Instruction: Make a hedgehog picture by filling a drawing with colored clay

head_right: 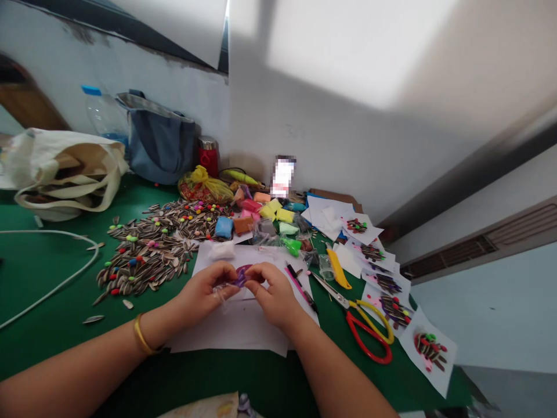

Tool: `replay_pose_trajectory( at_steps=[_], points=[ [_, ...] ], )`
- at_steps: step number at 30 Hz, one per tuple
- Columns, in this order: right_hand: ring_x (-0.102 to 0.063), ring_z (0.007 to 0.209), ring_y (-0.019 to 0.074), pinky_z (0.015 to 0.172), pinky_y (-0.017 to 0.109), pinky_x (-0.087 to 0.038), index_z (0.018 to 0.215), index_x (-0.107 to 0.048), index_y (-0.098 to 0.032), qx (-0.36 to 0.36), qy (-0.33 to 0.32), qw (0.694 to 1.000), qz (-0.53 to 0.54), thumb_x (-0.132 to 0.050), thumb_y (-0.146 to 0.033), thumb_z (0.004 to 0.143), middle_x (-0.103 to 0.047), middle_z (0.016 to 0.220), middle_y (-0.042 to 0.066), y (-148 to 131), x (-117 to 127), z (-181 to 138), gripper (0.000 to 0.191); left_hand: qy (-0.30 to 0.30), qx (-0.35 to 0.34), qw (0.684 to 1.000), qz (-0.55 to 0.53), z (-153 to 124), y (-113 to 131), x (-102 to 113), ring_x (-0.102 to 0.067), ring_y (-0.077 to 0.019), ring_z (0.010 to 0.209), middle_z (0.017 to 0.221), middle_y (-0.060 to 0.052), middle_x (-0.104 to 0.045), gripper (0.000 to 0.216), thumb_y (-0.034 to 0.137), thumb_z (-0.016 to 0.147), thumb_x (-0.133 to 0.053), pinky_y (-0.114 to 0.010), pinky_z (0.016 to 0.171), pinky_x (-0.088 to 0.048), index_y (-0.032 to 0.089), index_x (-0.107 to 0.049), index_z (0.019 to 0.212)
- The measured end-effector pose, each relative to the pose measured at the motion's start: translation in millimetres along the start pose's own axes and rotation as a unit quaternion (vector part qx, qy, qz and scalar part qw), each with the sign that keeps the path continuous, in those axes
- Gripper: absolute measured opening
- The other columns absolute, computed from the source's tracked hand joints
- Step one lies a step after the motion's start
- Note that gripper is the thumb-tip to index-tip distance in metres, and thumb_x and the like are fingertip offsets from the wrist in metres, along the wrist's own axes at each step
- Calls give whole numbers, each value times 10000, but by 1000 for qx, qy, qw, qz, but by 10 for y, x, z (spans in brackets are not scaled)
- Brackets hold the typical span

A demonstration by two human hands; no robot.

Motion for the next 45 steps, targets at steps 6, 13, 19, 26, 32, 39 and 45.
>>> replay_pose_trajectory(
  at_steps=[6,13,19,26,32,39,45],
  points=[
    [-577,827,173,779,311,-461,858,-645,-219,50,-5,999,-4,-600,-197,920,-613,842,20,-135,3,14,80,9,-4,999,46,-6,-14,15,-578,-155,768,843,3,-621,85,270,851,-628,-277,715,-466,200,-583,870],
    [-575,848,177,787,311,-459,857,-626,-220,42,-61,997,1,-566,-222,948,-604,860,26,-131,-92,9,109,-5,-2,999,53,20,-60,-9,-557,-152,727,796,9,-617,63,223,804,-635,-267,677,-454,196,-587,833],
    [-557,807,175,753,310,-445,870,-612,-217,58,22,998,3,-540,-279,966,-595,839,24,-126,54,11,136,3,1,999,51,34,4,42,-545,-148,726,794,13,-611,88,261,814,-636,-264,678,-443,194,-580,827],
    [-601,838,184,787,327,-479,910,-661,-221,55,-18,998,22,-576,-356,959,-647,871,37,-136,-1,7,167,-12,-10,998,55,7,15,14,-484,-136,680,741,26,-558,221,345,780,-699,-251,628,-400,192,-541,757],
    [-612,873,190,812,333,-487,942,-679,-232,57,-67,996,13,-573,-335,960,-654,898,45,-162,-78,-1,149,-1,-18,996,91,2,-1,30,-470,-133,671,735,30,-551,188,304,800,-672,-248,619,-378,191,-528,753],
    [-601,852,183,790,324,-474,907,-665,-224,59,-56,997,11,-562,-306,965,-642,879,38,-174,-74,-13,145,-17,-21,997,78,40,-12,23,-452,-128,661,722,38,-526,219,303,775,-704,-242,613,-365,191,-520,738],
    [-583,807,181,757,325,-461,898,-662,-222,74,35,997,5,-539,-326,980,-627,829,30,-127,98,6,181,-27,-51,997,47,34,83,23,-509,-142,720,766,15,-574,181,287,823,-668,-260,683,-407,191,-535,747]
  ],
)
Point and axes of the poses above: each hand's wrist, its own z-axis towards the middle knuckle, its own x-axis out of the back of the hand, y = z × x, the point moved 9 cm from there along z, towards the middle knuckle
